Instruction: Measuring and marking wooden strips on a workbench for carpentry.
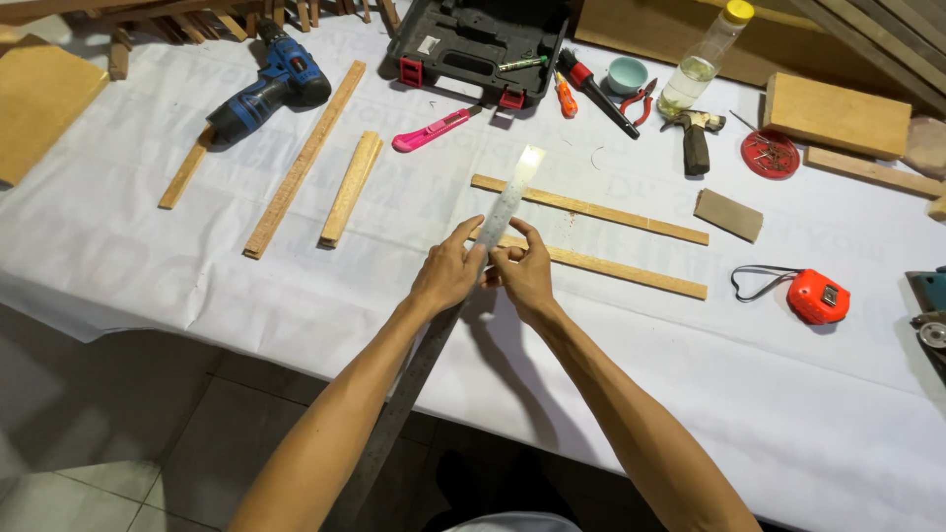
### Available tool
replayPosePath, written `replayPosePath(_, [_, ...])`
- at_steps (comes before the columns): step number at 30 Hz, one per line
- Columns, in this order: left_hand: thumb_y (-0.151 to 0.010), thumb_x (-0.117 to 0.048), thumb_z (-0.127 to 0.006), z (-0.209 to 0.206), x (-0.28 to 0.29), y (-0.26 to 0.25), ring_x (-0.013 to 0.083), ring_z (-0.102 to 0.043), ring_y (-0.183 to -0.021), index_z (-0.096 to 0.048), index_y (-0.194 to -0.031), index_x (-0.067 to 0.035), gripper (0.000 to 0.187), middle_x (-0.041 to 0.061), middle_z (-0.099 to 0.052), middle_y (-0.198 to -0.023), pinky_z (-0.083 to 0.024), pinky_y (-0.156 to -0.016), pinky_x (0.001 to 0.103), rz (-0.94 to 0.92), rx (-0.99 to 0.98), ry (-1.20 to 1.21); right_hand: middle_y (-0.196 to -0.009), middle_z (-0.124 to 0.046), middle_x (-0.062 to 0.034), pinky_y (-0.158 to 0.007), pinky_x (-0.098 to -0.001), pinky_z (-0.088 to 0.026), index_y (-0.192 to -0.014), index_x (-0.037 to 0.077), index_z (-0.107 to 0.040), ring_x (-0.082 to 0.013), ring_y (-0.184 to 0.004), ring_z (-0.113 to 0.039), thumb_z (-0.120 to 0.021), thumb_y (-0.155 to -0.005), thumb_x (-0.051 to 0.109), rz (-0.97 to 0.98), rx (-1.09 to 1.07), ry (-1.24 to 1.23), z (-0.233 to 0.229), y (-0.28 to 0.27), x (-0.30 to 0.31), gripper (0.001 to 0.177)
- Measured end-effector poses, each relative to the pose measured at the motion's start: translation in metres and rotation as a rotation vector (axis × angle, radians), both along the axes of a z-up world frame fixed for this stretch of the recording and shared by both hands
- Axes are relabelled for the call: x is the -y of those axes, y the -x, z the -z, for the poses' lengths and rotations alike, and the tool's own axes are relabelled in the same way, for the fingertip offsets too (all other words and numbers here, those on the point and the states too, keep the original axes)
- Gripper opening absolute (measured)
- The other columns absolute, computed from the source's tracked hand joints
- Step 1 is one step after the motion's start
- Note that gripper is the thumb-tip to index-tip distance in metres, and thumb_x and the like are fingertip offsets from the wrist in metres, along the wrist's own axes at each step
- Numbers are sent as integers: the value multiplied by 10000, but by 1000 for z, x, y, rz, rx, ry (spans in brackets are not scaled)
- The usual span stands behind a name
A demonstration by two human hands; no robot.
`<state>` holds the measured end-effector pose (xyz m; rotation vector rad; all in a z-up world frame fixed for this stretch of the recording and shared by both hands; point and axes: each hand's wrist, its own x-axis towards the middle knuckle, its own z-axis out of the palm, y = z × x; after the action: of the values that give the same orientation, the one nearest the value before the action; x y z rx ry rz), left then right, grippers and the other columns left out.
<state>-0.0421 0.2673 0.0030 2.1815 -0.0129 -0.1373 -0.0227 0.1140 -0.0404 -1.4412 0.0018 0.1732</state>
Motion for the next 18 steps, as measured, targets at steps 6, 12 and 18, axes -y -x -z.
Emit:
replayPosePath(6, [-964,-303,-516,-3,2,1,329,-735,-796,-424,-1551,-269,595,167,-723,-784,-554,-779,491,17,-94,-86,-818,-703,-125,-535,-313,-622,-1472,-20,-385,-194,-634,-730,-618,-934,39,-25,10,185,-14,10,9,590])
replayPosePath(12, [-973,-250,-538,40,-1,-9,438,-707,-989,-388,-1551,-147,606,270,-725,-1015,-550,-896,524,-15,30,-84,-907,-727,-105,-599,-318,-614,-1188,-6,-675,-190,-692,-714,-701,-909,147,8,245,678,14,-5,40,320])
replayPosePath(18, [-969,-248,-527,38,9,-9,478,-683,-1000,-375,-1555,-168,611,283,-719,-1033,-525,-913,553,-39,-60,-117,-1081,-670,-108,-804,-397,-524,-1080,40,-773,-241,-933,-623,-757,-858,215,81,613,1059,22,-18,72,283])
